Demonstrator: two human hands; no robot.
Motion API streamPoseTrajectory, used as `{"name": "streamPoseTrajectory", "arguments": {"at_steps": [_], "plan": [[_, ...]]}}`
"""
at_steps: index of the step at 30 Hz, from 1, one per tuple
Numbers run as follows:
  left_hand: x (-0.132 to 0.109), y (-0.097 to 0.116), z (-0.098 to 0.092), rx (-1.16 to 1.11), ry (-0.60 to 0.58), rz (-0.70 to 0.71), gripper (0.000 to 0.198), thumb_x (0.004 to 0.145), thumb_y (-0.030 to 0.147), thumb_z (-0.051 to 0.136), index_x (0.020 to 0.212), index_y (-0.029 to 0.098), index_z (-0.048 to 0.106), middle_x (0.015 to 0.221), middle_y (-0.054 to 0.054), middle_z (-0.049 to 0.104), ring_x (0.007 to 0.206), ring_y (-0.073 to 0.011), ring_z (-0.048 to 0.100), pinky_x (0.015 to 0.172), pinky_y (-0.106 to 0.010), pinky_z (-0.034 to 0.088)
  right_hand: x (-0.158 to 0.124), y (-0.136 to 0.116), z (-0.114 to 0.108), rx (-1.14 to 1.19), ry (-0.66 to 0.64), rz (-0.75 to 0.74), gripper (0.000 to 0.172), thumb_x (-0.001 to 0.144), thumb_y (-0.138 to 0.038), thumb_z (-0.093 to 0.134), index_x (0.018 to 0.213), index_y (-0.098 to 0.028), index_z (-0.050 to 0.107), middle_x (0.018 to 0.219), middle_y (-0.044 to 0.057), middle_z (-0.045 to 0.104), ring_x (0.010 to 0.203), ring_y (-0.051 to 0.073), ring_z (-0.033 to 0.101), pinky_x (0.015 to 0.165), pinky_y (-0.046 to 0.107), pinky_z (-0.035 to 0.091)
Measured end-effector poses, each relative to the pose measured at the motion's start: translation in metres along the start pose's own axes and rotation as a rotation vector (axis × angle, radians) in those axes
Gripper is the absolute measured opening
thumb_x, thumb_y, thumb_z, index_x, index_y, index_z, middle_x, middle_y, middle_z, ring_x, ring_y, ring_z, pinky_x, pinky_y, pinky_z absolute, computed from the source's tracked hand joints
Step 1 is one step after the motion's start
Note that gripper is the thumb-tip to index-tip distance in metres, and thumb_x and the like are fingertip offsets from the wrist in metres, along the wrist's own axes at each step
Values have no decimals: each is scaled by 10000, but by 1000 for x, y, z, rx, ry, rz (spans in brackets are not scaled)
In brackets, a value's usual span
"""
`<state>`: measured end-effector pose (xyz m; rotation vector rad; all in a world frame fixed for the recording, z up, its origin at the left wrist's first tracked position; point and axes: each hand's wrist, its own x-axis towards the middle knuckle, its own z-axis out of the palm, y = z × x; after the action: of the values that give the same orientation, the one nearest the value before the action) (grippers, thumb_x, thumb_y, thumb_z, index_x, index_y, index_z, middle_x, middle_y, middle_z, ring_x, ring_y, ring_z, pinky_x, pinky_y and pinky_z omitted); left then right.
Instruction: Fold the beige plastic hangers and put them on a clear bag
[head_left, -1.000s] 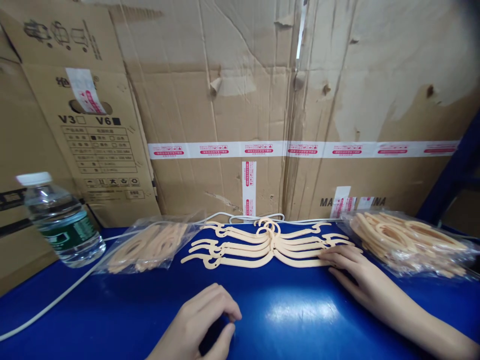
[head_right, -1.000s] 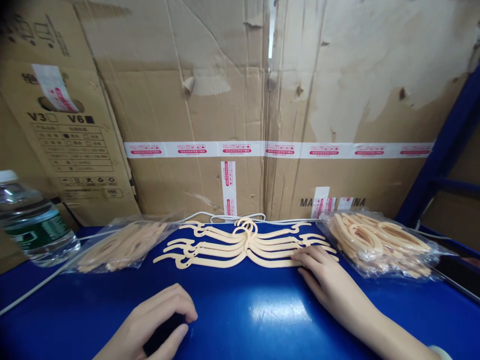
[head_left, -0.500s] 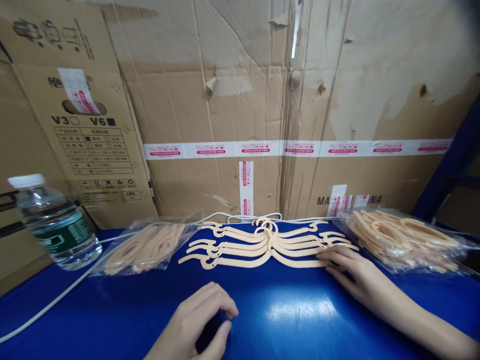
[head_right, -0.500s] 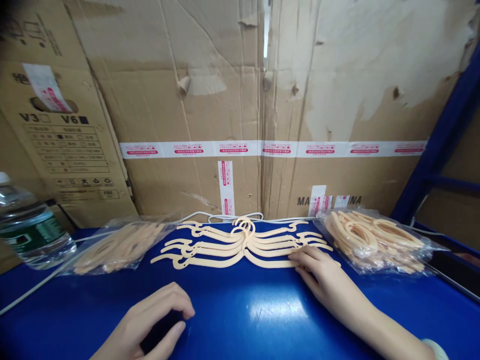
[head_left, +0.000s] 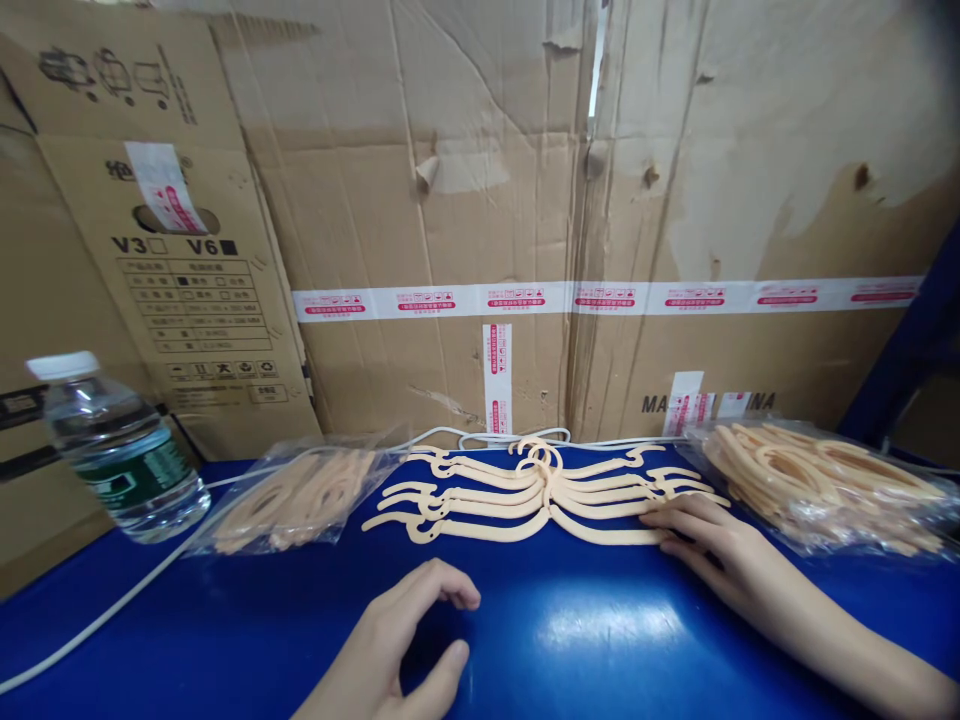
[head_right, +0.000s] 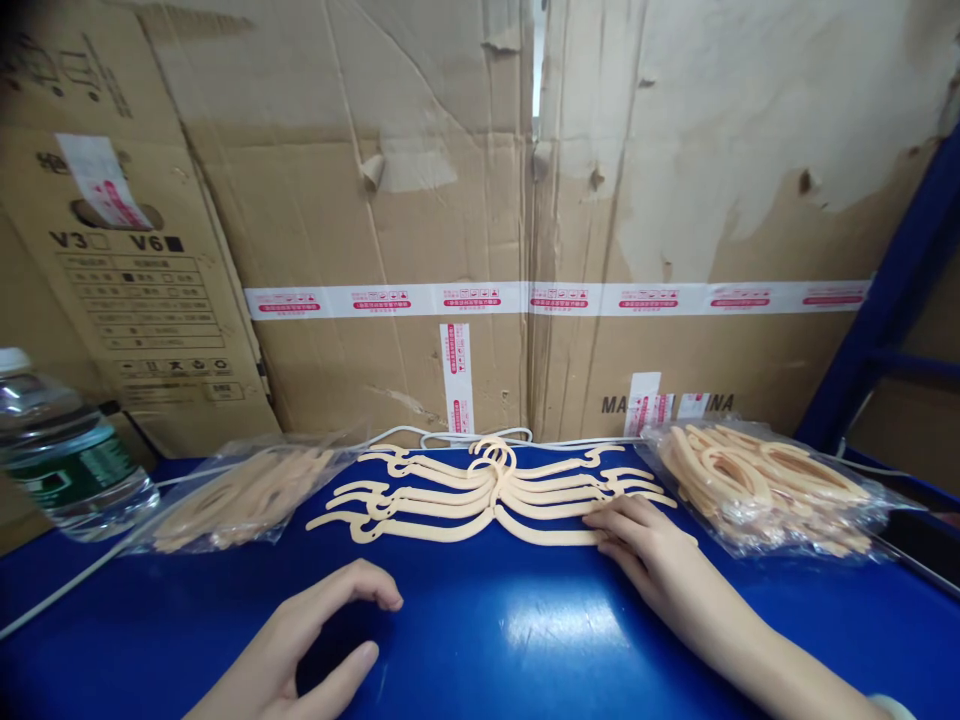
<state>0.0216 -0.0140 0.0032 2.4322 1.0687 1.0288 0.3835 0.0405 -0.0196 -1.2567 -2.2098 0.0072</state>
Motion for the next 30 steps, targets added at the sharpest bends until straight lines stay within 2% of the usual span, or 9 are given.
{"name": "streamPoseTrajectory", "arguments": {"at_steps": [5,10,15,19,25,30], "plan": [[-4,0,1,-136,-24,-163,261,797,117,519,1006,265,572,969,17,662,926,-165,630,848,-259,499,1,0,-1,45,-24,11,247,931,-350,476,933,-233,693,1021,97,679,946,242,662,855,379,550],[-1,-4,0,-423,-51,-370,185,835,180,529,1001,239,584,1018,-21,640,1014,-191,613,933,-316,481,1,-7,-5,106,-65,63,243,929,-385,472,937,-228,657,973,91,696,866,231,677,735,337,572],[0,-17,2,-604,17,-421,226,836,281,575,1056,233,603,1095,-59,647,1060,-229,605,947,-375,477,3,-20,-17,169,-71,89,245,910,-418,495,883,-222,640,860,65,710,746,210,683,642,299,571],[2,-18,1,-635,7,-476,341,815,330,603,1133,207,609,1179,-104,637,1096,-261,599,978,-425,460,5,-23,-30,166,10,81,234,852,-436,567,817,-218,644,771,51,706,668,211,679,583,291,567],[4,-16,0,-603,-1,-538,332,802,348,604,1095,199,653,1156,-109,663,1106,-278,599,1003,-451,427,2,-16,-40,178,224,107,285,794,-504,622,834,-225,667,759,56,714,662,230,688,546,284,569],[8,-15,0,-671,113,-605,475,720,376,673,1152,199,590,1247,-126,618,1059,-279,620,960,-443,459,0,-20,-35,177,259,95,290,806,-497,625,907,-231,679,816,53,727,690,224,698,583,281,585]]}}
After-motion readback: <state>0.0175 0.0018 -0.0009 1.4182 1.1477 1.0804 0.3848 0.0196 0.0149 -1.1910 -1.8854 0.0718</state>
